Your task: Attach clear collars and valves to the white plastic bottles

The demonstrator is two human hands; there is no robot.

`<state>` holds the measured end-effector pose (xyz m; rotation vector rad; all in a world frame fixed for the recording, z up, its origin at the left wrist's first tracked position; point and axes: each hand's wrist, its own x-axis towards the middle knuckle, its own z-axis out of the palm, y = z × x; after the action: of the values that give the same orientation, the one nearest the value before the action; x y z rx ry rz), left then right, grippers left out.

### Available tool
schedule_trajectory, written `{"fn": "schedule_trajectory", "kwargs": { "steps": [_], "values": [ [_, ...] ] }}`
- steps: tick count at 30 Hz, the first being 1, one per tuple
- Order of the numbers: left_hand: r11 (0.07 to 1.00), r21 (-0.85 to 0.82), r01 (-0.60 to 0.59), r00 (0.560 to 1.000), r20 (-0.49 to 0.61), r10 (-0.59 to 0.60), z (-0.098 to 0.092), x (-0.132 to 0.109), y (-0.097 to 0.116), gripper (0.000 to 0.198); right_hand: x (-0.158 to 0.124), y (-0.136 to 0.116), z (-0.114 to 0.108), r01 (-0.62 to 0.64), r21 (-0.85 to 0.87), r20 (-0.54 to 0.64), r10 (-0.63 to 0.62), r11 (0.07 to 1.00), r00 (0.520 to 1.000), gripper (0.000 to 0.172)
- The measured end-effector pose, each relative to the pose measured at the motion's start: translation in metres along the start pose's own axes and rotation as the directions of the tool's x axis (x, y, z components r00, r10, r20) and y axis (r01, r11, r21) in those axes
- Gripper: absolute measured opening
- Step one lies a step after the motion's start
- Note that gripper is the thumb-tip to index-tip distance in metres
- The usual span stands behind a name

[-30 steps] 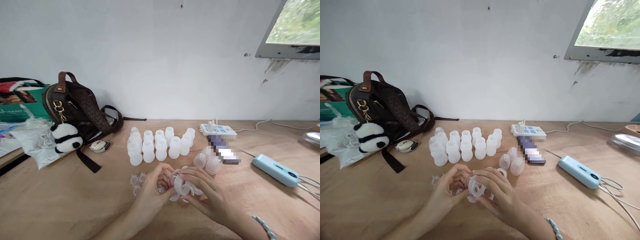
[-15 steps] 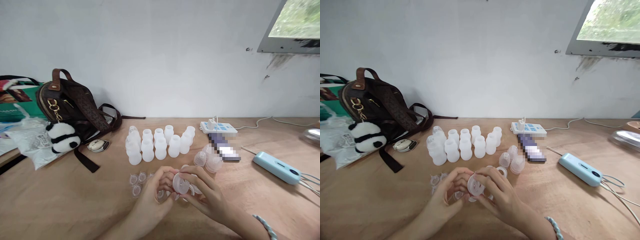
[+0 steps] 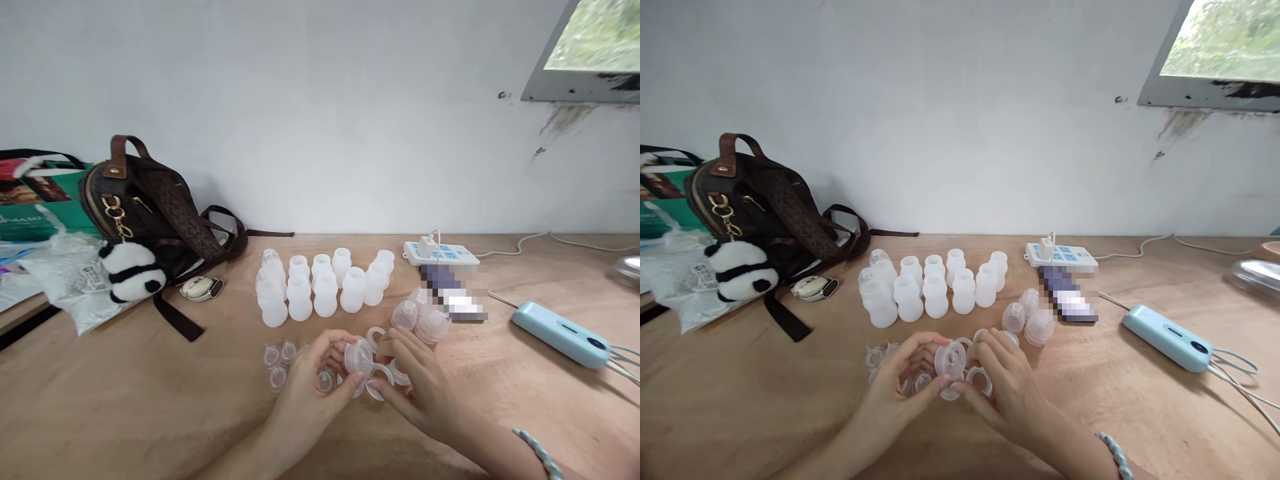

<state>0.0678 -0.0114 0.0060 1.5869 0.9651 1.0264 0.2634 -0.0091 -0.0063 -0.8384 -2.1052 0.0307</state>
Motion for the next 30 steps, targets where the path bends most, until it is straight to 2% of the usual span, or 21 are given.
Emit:
{"fn": "schedule_trajectory", "kwargs": {
  "steps": [5,8,12,16,19,25,30],
  "values": [
    [0.997,0.062,-0.037,0.999,0.014,0.036,0.001,-0.003,0.002,0.025,0.0,-0.002,0.004,-0.002,0.039,0.077,-0.001,0.999,0.997,0.018],
    [0.997,0.046,-0.062,0.997,0.044,0.06,0.0,-0.004,0.003,0.026,0.0,-0.003,0.004,-0.063,0.128,0.1,0.05,0.99,0.994,0.022],
    [0.996,0.071,-0.062,0.997,0.056,0.058,0.0,-0.004,0.004,0.035,-0.005,-0.003,0.002,-0.17,0.21,0.16,0.137,0.963,0.978,0.02],
    [0.992,0.07,-0.105,0.993,0.06,0.101,0.001,-0.004,0.004,0.035,-0.01,-0.003,0.003,-0.211,0.271,0.175,0.167,0.939,0.97,0.019],
    [0.993,0.041,-0.109,0.991,0.084,0.105,0.001,-0.003,0.002,0.032,-0.009,-0.004,0.002,-0.199,0.291,0.157,0.159,0.936,0.975,0.023],
    [0.988,0.149,-0.036,0.998,0.062,0.027,-0.006,-0.002,-0.001,0.035,-0.001,-0.006,-0.003,-0.125,0.268,0.157,0.085,0.955,0.984,0.029],
    [0.994,0.1,-0.039,0.996,0.08,0.031,-0.008,0.003,-0.001,0.033,0.001,-0.007,-0.002,-0.094,0.317,0.12,0.058,0.944,0.991,0.03]
  ]
}}
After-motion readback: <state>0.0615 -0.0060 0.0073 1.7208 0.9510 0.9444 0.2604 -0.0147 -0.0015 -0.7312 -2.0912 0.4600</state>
